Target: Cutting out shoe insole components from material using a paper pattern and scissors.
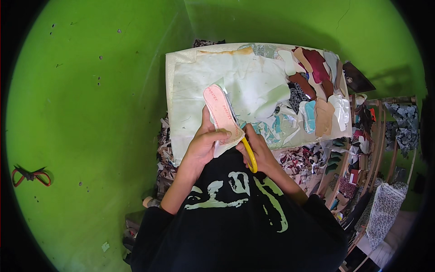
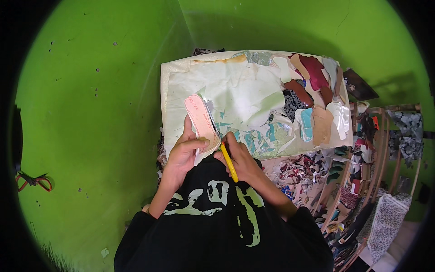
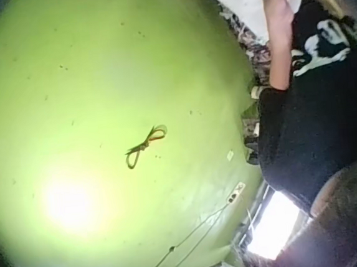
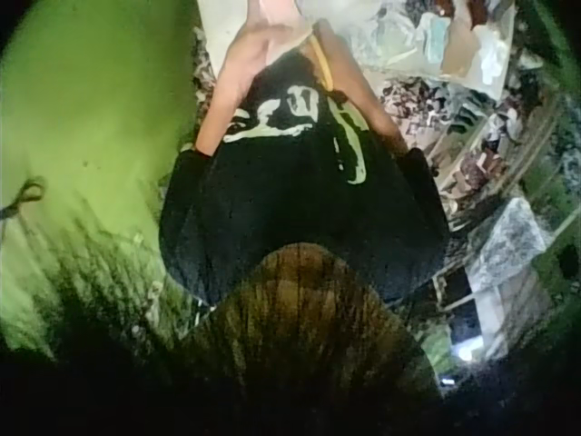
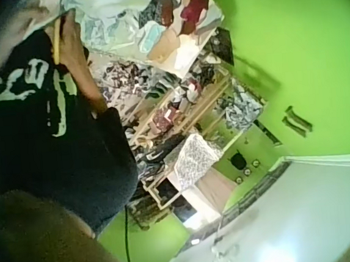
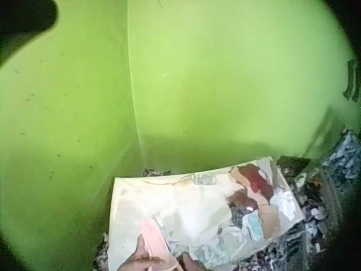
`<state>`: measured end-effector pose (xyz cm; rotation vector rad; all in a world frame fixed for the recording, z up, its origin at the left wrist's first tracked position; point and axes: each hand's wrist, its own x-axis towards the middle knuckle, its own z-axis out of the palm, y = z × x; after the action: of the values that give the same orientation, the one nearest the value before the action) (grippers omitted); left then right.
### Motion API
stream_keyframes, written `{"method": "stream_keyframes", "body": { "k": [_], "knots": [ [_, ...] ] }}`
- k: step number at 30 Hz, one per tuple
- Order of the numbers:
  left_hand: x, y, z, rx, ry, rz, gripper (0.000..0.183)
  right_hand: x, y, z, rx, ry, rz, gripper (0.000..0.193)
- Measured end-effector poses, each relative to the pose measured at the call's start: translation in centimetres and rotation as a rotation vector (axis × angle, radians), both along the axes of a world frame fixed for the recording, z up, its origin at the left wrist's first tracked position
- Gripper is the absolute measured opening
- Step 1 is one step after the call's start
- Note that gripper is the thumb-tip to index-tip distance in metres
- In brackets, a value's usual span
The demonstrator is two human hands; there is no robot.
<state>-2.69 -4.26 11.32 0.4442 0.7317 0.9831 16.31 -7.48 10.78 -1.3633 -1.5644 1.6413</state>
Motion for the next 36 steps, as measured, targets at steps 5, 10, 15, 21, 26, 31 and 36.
{"method": "stream_keyframes", "body": {
  "k": [5,10,15,21,26,31,36],
  "knots": [
    [-0.2,-0.2,0.1,-0.010,-0.025,-0.082,0.104,0.0,0.5,-0.5,0.083,0.075,-0.049,0.046],
    [-0.5,-0.2,-0.6,0.037,-0.072,-0.055,0.104,0.4,0.7,0.2,-0.015,0.088,-0.015,0.043],
    [-0.9,-0.2,-0.7,0.078,-0.030,0.012,0.104,1.5,0.2,-1.3,-0.149,0.428,0.027,0.067],
    [-0.5,0.1,-0.8,0.165,0.140,0.159,0.100,2.2,0.4,-1.3,-0.103,0.693,-0.005,0.078],
    [1.0,-0.7,-0.6,0.278,0.272,0.135,0.090,-1.6,1.3,1.9,-0.002,0.377,-0.347,0.035],
    [1.2,-0.2,-0.2,0.219,0.367,0.232,0.077,-1.7,1.0,2.2,-0.059,0.309,-0.340,0.030],
    [1.1,0.2,-0.6,0.163,0.312,0.406,0.047,-1.7,0.5,2.0,-0.021,0.262,-0.276,0.028]
  ]
}}
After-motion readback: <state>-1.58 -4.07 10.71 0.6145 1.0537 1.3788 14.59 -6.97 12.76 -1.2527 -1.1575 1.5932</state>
